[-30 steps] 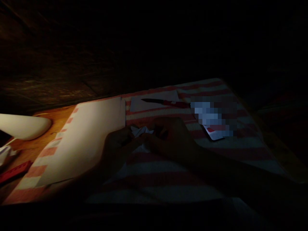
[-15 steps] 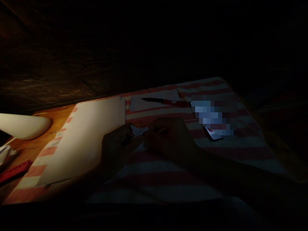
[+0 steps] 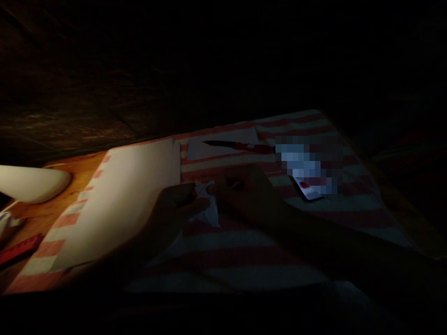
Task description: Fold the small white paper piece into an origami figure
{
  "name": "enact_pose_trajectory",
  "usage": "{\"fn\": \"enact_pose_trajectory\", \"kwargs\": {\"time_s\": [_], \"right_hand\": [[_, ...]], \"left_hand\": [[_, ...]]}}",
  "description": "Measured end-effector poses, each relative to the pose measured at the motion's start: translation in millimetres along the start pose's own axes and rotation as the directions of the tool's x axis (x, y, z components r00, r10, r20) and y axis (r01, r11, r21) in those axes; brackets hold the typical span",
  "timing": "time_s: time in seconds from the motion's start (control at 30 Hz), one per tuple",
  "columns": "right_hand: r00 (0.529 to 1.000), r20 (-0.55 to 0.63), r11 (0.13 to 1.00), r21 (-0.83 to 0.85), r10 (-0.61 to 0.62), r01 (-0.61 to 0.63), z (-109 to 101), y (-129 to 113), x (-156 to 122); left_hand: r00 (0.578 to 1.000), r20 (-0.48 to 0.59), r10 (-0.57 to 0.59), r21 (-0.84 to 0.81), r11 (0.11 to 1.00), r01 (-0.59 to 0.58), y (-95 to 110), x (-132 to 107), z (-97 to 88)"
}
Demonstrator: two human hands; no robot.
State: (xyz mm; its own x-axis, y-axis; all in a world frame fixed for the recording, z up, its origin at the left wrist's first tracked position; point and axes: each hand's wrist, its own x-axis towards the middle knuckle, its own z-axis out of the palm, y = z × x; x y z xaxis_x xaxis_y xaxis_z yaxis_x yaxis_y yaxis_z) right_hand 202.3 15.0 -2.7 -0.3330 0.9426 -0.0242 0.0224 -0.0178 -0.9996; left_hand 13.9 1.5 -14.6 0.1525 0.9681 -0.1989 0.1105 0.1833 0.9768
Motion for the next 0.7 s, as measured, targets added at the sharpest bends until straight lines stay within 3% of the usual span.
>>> {"fn": "enact_pose_trajectory", "kwargs": {"time_s": [0.13, 0.23, 0.4, 0.5, 0.6, 0.7], "right_hand": [[0.999, 0.029, 0.999, -0.016, 0.030, -0.030, 0.1, -1.8, -2.6], [0.998, 0.051, 0.999, -0.037, 0.030, -0.028, 0.6, -0.7, -3.5], [0.994, 0.094, 0.990, 0.117, 0.062, -0.072, -0.4, 1.3, -0.8], [0.993, 0.089, 0.993, 0.082, 0.073, -0.080, -0.6, 2.5, 1.2], [0.994, 0.089, 0.995, 0.060, 0.070, -0.075, 0.3, 3.3, 2.1], [0.996, 0.062, 0.987, 0.141, 0.068, -0.076, 2.0, 2.3, 1.3]], "left_hand": [[0.992, 0.073, -0.104, 0.003, 0.995, 0.104, -2.1, 2.9, -3.2], [0.992, 0.094, -0.087, -0.013, 0.996, 0.089, -1.7, 2.5, -3.9], [0.992, 0.074, -0.100, -0.163, 0.980, 0.111, 1.6, 0.0, -3.4], [0.990, 0.066, -0.127, -0.237, 0.961, 0.139, 2.6, -0.4, -2.6], [0.988, 0.074, -0.133, -0.235, 0.961, 0.147, 2.6, -0.1, -2.3], [0.985, 0.120, -0.125, -0.191, 0.971, 0.146, 1.9, -0.3, -2.9]]}}
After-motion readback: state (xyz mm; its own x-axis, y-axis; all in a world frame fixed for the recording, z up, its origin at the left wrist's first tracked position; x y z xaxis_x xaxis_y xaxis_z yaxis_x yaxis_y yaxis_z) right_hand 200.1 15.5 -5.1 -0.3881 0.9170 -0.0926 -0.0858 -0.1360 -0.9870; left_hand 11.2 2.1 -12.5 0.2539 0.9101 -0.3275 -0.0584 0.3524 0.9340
